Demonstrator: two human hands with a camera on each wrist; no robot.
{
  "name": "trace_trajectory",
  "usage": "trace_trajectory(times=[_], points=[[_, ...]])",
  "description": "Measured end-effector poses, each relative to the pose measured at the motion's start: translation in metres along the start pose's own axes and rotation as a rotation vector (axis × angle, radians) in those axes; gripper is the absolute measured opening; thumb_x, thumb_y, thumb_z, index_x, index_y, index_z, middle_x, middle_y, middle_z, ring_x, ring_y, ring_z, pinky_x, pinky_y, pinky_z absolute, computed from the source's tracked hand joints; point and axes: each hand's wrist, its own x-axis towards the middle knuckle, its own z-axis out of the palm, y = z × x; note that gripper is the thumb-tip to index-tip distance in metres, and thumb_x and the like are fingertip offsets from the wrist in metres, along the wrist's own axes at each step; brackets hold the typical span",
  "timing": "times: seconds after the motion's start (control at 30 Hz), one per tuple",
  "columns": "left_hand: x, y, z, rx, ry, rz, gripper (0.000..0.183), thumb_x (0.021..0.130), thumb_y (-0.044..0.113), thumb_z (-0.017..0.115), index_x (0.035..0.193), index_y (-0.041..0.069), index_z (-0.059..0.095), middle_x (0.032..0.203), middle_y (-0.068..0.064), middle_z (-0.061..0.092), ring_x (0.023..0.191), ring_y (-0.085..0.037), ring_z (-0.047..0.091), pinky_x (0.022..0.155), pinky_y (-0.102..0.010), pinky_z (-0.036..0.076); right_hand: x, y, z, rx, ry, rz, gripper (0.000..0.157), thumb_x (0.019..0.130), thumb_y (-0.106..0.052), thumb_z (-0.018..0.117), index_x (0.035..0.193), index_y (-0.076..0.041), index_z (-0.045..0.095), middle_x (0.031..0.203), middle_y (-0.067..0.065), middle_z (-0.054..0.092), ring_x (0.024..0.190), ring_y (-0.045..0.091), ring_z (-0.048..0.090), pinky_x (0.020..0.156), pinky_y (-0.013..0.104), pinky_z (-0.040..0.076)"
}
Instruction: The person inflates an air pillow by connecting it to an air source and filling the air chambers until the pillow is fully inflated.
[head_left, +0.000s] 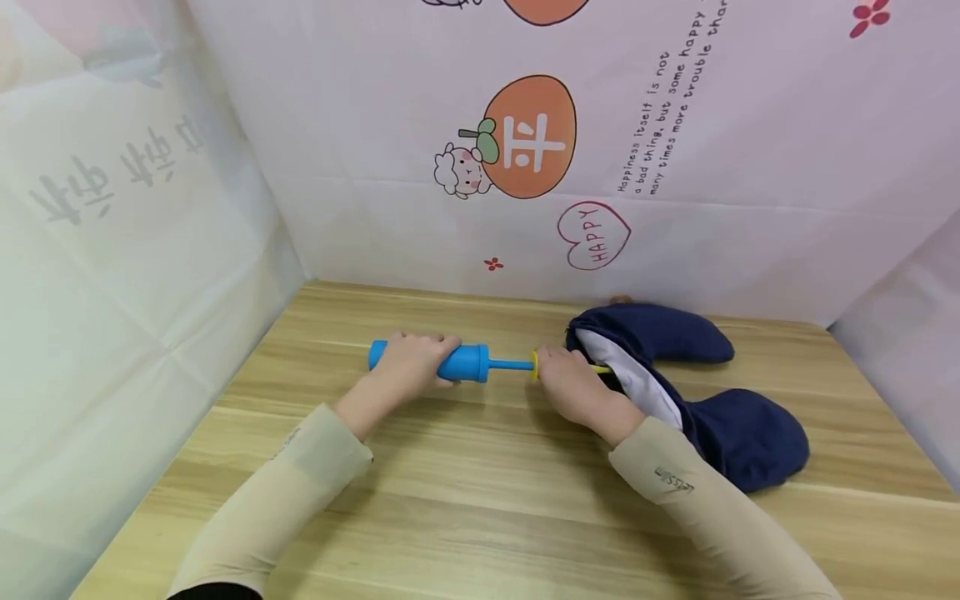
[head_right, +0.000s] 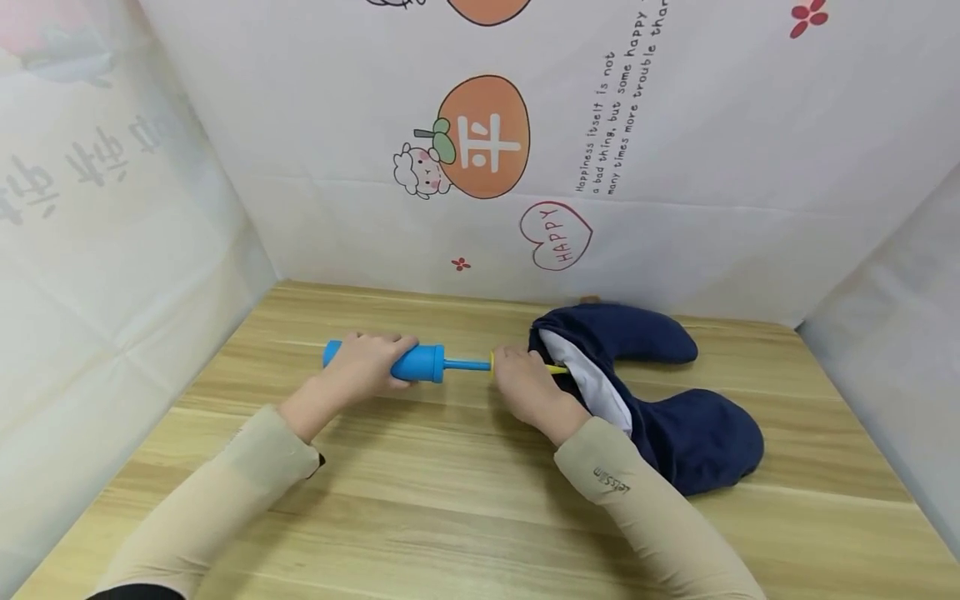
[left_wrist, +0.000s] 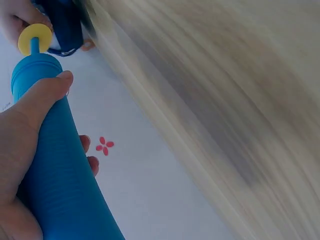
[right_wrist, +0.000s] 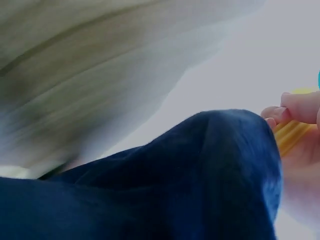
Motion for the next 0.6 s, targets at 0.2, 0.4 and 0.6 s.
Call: trace_trajectory(times=[0.2, 0.4, 0.6], points=[[0.008, 0.012, 0.01, -0.027, -0.003, 0.032, 0.056, 0.086, 0.045, 0.084, 0.127, 0.013, 0.063, 0.115, -0.012, 0.072, 0.094, -0.033, 0.072, 0.084, -0.061, 0.053, 0.008, -0.018, 0.002, -0.064, -0.042, 0.0, 0.022, 0.095, 0.002, 0.068, 0.114, 0.007, 0.057, 0.101, 0.017, 0.065, 0.091, 0.031, 0.061, 0.073, 0.042, 0.047], [0.011, 0.02, 0.018, -0.064, 0.017, 0.049, 0.053, 0.084, 0.047, 0.085, 0.119, 0.014, 0.064, 0.108, -0.01, 0.073, 0.089, -0.031, 0.072, 0.078, -0.057, 0.054, 0.012, -0.027, 0.005, -0.048, -0.055, -0.039, 0.026, 0.094, 0.001, 0.07, 0.114, 0.009, 0.055, 0.106, 0.02, 0.065, 0.094, 0.034, 0.063, 0.075, 0.045, 0.049], [0.011, 0.019, 0.014, -0.163, -0.048, 0.002, 0.051, 0.086, 0.042, 0.084, 0.123, 0.015, 0.063, 0.115, -0.008, 0.072, 0.095, -0.03, 0.07, 0.082, -0.055, 0.053, 0.008, -0.015, 0.001, -0.023, -0.027, -0.07, 0.019, 0.095, 0.003, 0.067, 0.111, 0.002, 0.056, 0.103, 0.015, 0.066, 0.094, 0.031, 0.063, 0.076, 0.042, 0.047]])
